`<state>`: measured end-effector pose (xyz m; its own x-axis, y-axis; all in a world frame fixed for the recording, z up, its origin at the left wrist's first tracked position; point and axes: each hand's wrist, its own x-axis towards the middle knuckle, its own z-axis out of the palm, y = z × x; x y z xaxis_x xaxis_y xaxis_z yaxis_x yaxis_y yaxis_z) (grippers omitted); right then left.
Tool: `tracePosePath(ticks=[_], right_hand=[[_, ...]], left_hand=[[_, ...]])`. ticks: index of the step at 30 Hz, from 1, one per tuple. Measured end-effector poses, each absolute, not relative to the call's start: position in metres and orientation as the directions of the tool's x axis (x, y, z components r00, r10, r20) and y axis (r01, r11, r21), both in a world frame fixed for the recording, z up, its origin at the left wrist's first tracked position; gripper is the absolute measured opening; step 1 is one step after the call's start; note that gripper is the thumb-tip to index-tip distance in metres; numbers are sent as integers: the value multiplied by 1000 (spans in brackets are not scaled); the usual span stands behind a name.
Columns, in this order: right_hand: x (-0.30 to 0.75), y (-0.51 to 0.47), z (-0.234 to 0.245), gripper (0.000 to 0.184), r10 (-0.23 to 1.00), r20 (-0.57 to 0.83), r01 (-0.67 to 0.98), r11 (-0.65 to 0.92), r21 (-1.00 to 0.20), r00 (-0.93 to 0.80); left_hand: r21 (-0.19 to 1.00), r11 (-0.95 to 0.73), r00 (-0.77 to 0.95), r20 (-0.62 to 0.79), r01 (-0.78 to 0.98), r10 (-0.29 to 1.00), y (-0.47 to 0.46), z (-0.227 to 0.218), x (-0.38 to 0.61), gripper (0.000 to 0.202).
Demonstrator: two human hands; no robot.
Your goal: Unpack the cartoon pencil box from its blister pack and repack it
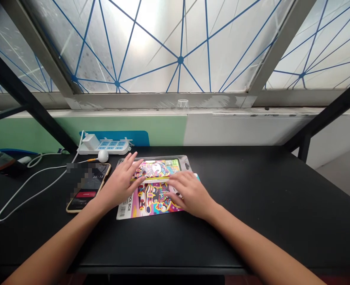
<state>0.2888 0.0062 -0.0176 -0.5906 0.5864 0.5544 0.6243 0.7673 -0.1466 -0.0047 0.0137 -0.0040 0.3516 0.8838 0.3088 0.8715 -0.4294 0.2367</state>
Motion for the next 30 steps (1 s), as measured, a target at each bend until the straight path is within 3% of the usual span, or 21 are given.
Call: tracePosePath(ticks=[3, 7, 10, 11, 14, 16, 21, 24, 30], right_hand=[[277, -7, -18, 35, 542, 414, 498, 839, -219, -731], [267, -18, -18, 79, 564, 117, 505, 799, -326, -817], [269, -19, -11, 90, 573, 65, 512, 774, -372, -817], [271, -18, -8, 85, 573, 74, 507, 771, -384, -816], [279, -12, -3, 46, 607, 131, 512, 751, -418, -784], [282, -7, -5, 33, 660, 179, 559, 727, -400, -730], [279, -1, -19, 36, 782, 256, 741, 622, -253, -569], [274, -3, -22, 26, 814, 277, 787, 572, -229, -511], [269, -12, -17, 26, 835, 280, 811, 537, -231, -474]], left_hand=[[249, -476, 413, 267, 843, 871, 19, -2, 6, 58], [232, -468, 448, 133, 853, 884, 34, -8, 16, 68], [196, -455, 446, 93, 869, 890, 49, -14, 15, 70], [189, -442, 431, 100, 877, 897, 54, -15, 14, 70], [188, -402, 383, 132, 896, 914, 61, -18, 6, 70], [190, -399, 378, 137, 897, 915, 60, -18, 1, 70], [205, -425, 408, 123, 882, 905, 50, -14, -4, 71], [223, -430, 414, 118, 875, 903, 49, -13, -5, 70], [281, -417, 405, 103, 864, 909, 50, -9, -8, 65]])
